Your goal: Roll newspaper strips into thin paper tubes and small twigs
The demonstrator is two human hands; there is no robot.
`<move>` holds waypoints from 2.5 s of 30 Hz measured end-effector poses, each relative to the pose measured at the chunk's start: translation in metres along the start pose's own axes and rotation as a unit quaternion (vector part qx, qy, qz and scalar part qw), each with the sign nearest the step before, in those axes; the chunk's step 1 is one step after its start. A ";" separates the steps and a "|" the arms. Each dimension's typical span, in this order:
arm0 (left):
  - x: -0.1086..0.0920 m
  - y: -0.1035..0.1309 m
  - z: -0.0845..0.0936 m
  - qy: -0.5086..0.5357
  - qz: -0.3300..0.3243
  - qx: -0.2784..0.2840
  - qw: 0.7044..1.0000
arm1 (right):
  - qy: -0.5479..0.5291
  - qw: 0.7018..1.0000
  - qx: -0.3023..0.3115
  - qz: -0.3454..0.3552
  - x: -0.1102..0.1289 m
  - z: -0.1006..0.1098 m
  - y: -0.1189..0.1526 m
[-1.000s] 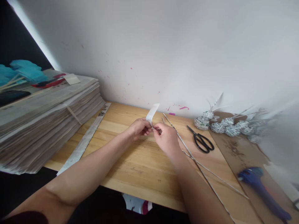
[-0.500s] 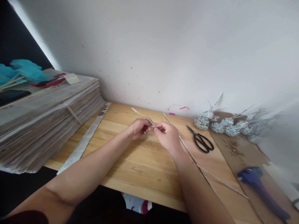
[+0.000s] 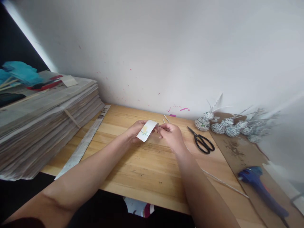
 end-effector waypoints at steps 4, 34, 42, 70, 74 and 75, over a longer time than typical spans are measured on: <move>0.004 0.000 0.001 0.000 0.026 0.006 1.000 | -0.030 0.999 0.015 0.001 -0.003 -0.002 -0.001; 0.000 0.000 0.011 0.062 0.019 -0.047 0.997 | 0.506 0.847 -0.055 0.156 0.020 -0.019 0.015; -0.004 0.003 0.008 0.060 0.010 -0.064 0.996 | 0.477 0.871 -0.046 0.107 0.020 -0.016 0.014; -0.002 -0.001 0.013 0.058 0.011 -0.057 0.997 | 0.489 0.865 -0.034 0.109 0.019 -0.018 0.012; -0.003 0.000 0.011 0.057 0.012 -0.062 0.996 | 0.483 0.871 0.000 0.085 0.015 -0.017 0.009; -0.003 0.000 0.011 0.058 0.012 -0.061 0.996 | 0.476 0.876 0.003 0.085 0.015 -0.017 0.009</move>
Point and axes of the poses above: each hand's wrist, its own y-axis away from the middle knuckle, its own z-axis out of the back of the hand, x = y × z, the point moved 6 cm from there along -y, towards the middle knuckle, and after that the axes turned 15 degrees about x, right-handed, at the moved point
